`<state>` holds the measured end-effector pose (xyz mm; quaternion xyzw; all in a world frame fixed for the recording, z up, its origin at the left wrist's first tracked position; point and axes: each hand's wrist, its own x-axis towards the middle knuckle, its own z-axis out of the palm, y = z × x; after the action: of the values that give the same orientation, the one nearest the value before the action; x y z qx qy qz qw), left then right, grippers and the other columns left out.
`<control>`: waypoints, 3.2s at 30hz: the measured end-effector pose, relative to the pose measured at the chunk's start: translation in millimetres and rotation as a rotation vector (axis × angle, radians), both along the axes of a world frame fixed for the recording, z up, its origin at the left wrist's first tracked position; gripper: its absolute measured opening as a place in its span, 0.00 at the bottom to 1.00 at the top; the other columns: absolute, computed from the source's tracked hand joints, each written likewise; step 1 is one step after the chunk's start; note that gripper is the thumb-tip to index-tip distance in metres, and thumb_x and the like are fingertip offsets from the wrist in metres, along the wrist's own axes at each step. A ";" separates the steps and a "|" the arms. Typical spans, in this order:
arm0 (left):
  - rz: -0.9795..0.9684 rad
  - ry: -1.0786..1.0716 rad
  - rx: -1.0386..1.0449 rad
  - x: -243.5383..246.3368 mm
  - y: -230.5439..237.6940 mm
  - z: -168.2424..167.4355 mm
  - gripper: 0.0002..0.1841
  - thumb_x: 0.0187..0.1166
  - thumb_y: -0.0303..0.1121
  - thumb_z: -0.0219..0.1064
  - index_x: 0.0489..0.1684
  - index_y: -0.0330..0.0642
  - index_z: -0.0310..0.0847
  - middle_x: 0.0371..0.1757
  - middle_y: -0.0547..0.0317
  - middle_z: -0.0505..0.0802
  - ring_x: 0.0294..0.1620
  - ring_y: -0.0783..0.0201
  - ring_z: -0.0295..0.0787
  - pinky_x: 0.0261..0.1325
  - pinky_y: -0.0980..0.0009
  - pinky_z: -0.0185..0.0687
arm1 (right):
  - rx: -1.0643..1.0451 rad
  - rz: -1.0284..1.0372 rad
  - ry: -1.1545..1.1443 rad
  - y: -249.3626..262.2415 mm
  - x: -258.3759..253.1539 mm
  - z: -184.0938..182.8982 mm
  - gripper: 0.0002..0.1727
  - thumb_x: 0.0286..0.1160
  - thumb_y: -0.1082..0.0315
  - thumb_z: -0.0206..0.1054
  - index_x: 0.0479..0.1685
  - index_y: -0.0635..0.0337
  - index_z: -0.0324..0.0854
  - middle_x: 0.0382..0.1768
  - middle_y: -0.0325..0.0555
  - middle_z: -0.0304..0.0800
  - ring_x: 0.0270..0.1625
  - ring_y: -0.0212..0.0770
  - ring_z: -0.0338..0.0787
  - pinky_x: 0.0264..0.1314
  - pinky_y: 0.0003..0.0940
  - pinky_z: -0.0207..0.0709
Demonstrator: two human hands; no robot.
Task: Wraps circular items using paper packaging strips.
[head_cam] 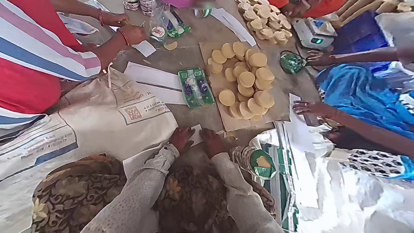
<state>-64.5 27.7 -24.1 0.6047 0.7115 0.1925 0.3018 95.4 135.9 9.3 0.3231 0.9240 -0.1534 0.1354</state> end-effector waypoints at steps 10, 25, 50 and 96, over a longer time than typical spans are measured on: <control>-0.001 0.006 0.005 -0.8 0.5 -5.2 0.30 0.84 0.44 0.63 0.86 0.47 0.70 0.81 0.37 0.77 0.83 0.37 0.69 0.86 0.42 0.55 | 0.008 -0.014 -0.264 -7.6 -27.2 14.7 0.48 0.70 0.83 0.62 0.96 0.47 0.51 0.91 0.61 0.57 0.87 0.66 0.64 0.80 0.66 0.62; -0.010 0.019 -0.037 -0.1 4.8 -1.3 0.30 0.85 0.44 0.63 0.87 0.46 0.69 0.82 0.37 0.76 0.84 0.36 0.67 0.86 0.39 0.53 | -0.039 -0.144 -0.179 -32.9 1.8 42.5 0.26 0.76 0.74 0.64 0.76 0.67 0.78 0.83 0.68 0.68 0.87 0.68 0.65 0.85 0.69 0.56; 0.032 -0.070 0.037 0.2 2.0 -3.3 0.27 0.82 0.38 0.65 0.82 0.42 0.75 0.76 0.36 0.81 0.79 0.37 0.73 0.83 0.41 0.59 | 0.027 -0.253 0.322 55.6 -81.8 28.7 0.22 0.75 0.71 0.65 0.67 0.70 0.83 0.73 0.72 0.78 0.81 0.69 0.73 0.85 0.59 0.63; 0.608 -0.101 -0.309 -200.2 -231.4 90.1 0.15 0.81 0.30 0.70 0.57 0.25 0.85 0.55 0.24 0.89 0.63 0.32 0.85 0.72 0.34 0.69 | 0.029 -0.228 0.195 73.4 -97.1 38.9 0.44 0.72 0.40 0.73 0.84 0.59 0.71 0.92 0.66 0.52 0.94 0.70 0.48 0.89 0.71 0.47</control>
<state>-264.8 -203.7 66.0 0.3017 0.8641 0.1935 0.3533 -1.7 209.4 48.1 0.4117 0.8921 -0.1850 0.0221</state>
